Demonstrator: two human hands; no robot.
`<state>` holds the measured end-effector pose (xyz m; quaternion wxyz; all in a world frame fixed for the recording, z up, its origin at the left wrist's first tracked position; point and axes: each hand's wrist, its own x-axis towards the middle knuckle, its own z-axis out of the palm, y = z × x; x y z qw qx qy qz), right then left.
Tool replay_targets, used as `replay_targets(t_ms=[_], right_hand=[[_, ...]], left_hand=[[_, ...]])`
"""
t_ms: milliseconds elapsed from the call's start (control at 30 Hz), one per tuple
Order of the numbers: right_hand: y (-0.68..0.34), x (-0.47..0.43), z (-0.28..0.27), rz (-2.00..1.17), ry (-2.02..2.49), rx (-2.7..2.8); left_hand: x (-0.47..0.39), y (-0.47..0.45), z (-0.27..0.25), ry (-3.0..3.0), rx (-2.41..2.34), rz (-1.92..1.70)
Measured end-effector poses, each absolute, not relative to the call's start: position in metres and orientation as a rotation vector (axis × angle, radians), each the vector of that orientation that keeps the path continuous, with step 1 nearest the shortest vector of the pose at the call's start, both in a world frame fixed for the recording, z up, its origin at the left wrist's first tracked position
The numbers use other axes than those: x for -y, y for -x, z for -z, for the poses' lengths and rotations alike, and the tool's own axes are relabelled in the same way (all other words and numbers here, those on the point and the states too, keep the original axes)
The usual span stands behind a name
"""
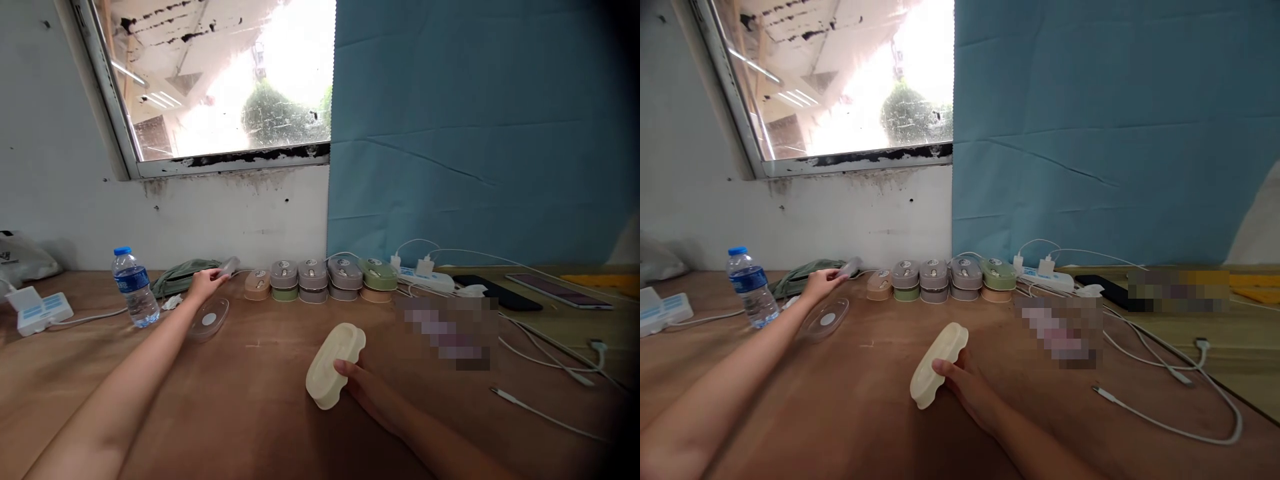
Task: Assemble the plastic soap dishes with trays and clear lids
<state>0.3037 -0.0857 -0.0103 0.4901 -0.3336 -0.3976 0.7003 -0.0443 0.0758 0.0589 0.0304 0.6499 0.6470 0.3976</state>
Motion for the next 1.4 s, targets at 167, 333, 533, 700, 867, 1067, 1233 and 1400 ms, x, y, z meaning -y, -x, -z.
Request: replay_targets(t_ms=[167, 333, 533, 700, 867, 1067, 1233, 1400], right_hand=[[-0.304, 0.086, 0.009, -1.703, 0.839, 0.964], [-0.305, 0.086, 0.009, -1.715, 0.821, 0.964], [-0.307, 0.086, 0.011, -1.717, 0.813, 0.982], [-0.306, 0.085, 0.011, -1.7, 0.835, 0.987], [-0.305, 0.086, 0.008, -1.708, 0.842, 0.972], [-0.306, 0.085, 0.01, -1.702, 0.823, 0.974], [-0.307, 0.085, 0.015, -1.723, 0.82, 0.978], [-0.307, 0.086, 0.01, -1.738, 0.835, 0.982]], left_hand=[[-0.11, 0.043, -0.038, -2.087, -2.191, -0.898], [-0.124, 0.038, -0.024, -2.113, -2.32, -0.705], [-0.119, 0.041, -0.012, -2.098, -2.375, -0.539], [-0.108, 0.046, -0.008, -2.125, -2.345, -0.487], [-0.106, 0.048, -0.009, -2.129, -2.309, -0.49], [-0.11, 0.039, -0.006, -2.117, -2.305, -0.522], [-0.101, 0.036, -0.02, -2.094, -2.358, -0.601], [-0.073, 0.054, -0.03, -1.992, -2.449, -0.569]])
